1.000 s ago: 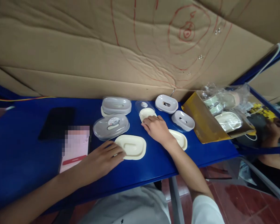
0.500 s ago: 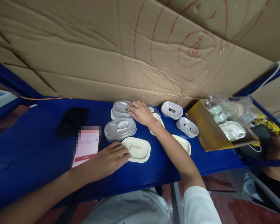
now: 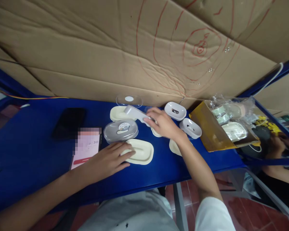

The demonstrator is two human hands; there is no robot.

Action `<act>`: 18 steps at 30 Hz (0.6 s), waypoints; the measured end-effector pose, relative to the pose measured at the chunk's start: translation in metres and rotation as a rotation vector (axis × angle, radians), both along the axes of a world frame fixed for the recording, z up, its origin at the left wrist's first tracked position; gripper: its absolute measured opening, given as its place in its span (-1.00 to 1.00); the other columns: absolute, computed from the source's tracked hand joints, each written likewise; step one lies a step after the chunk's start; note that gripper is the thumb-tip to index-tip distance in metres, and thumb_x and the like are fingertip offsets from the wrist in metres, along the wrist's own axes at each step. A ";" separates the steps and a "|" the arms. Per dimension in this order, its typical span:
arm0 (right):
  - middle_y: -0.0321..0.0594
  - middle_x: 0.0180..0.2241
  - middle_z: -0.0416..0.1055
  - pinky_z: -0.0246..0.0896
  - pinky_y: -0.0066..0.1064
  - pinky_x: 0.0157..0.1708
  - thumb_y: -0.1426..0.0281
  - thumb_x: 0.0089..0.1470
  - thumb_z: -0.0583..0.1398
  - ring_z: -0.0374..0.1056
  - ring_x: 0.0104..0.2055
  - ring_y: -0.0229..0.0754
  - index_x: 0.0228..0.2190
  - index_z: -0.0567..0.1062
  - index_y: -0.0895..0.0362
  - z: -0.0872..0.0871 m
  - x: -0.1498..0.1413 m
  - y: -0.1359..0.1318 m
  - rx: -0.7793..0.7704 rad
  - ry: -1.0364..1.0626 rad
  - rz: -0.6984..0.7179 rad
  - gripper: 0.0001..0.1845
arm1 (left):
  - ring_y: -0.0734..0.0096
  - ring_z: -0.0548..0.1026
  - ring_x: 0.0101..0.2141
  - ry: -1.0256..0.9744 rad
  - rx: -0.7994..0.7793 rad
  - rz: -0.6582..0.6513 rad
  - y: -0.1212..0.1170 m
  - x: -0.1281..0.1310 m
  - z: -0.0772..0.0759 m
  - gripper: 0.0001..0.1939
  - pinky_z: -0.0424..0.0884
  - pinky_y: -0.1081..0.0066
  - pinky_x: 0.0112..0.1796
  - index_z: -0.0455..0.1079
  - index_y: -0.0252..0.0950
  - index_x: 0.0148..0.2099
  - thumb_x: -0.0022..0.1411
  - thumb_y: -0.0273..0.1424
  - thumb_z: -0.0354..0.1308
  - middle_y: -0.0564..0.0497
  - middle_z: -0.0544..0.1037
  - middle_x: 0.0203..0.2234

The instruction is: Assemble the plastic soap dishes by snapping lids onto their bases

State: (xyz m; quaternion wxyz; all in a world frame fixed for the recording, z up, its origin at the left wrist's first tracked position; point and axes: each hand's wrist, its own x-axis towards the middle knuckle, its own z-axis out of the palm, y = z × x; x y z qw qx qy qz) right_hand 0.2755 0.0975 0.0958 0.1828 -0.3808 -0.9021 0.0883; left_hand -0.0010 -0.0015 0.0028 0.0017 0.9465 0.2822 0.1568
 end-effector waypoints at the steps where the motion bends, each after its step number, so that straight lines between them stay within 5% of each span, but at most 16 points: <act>1: -0.05 0.07 0.59 0.41 -0.12 0.11 0.20 0.54 0.10 0.52 0.10 -0.01 -0.03 0.62 0.09 -0.002 0.009 -0.025 -0.001 0.022 -0.032 -0.66 | -0.03 0.53 0.15 -0.023 -0.021 0.036 0.001 -0.003 -0.001 -0.63 0.45 0.07 0.16 0.41 -0.27 0.27 0.49 -0.36 0.26 -0.21 0.54 0.14; 4: -0.06 0.07 0.65 0.46 0.05 0.15 0.24 0.48 0.19 0.57 0.12 0.06 0.08 0.60 0.00 -0.022 0.024 -0.101 0.088 -0.004 -0.090 -0.74 | -0.12 0.46 0.28 -0.121 -0.096 0.125 0.003 -0.009 -0.007 -0.41 0.47 0.00 0.23 0.20 -0.26 0.47 0.51 -0.27 0.23 -0.31 0.42 0.31; 7: -0.04 0.13 0.63 0.48 0.12 0.21 0.34 0.45 0.23 0.57 0.19 0.07 0.19 0.56 -0.02 -0.050 0.023 -0.148 0.133 -0.041 -0.072 -0.66 | -0.12 0.43 0.33 -0.211 -0.227 0.169 0.004 -0.010 -0.012 -0.29 0.50 0.00 0.25 0.07 -0.21 0.54 0.50 -0.22 0.22 -0.31 0.30 0.41; 14: -0.14 0.25 0.55 0.44 0.16 0.31 0.44 0.46 0.18 0.45 0.34 0.03 0.36 0.41 -0.08 -0.077 -0.002 -0.155 0.094 -0.102 -0.029 -0.48 | -0.08 0.36 0.40 -0.205 -0.296 0.174 0.000 -0.006 -0.017 -0.15 0.47 0.05 0.28 -0.08 -0.12 0.60 0.46 -0.26 0.27 -0.26 0.21 0.48; 18: -0.05 0.27 0.53 0.44 0.21 0.29 0.40 0.46 0.19 0.44 0.34 0.11 0.37 0.41 -0.02 -0.085 -0.013 -0.161 0.089 -0.185 -0.028 -0.48 | -0.14 0.34 0.41 -0.195 -0.239 0.121 -0.002 -0.007 -0.023 -0.21 0.37 -0.07 0.35 0.03 -0.19 0.57 0.47 -0.24 0.29 -0.30 0.28 0.45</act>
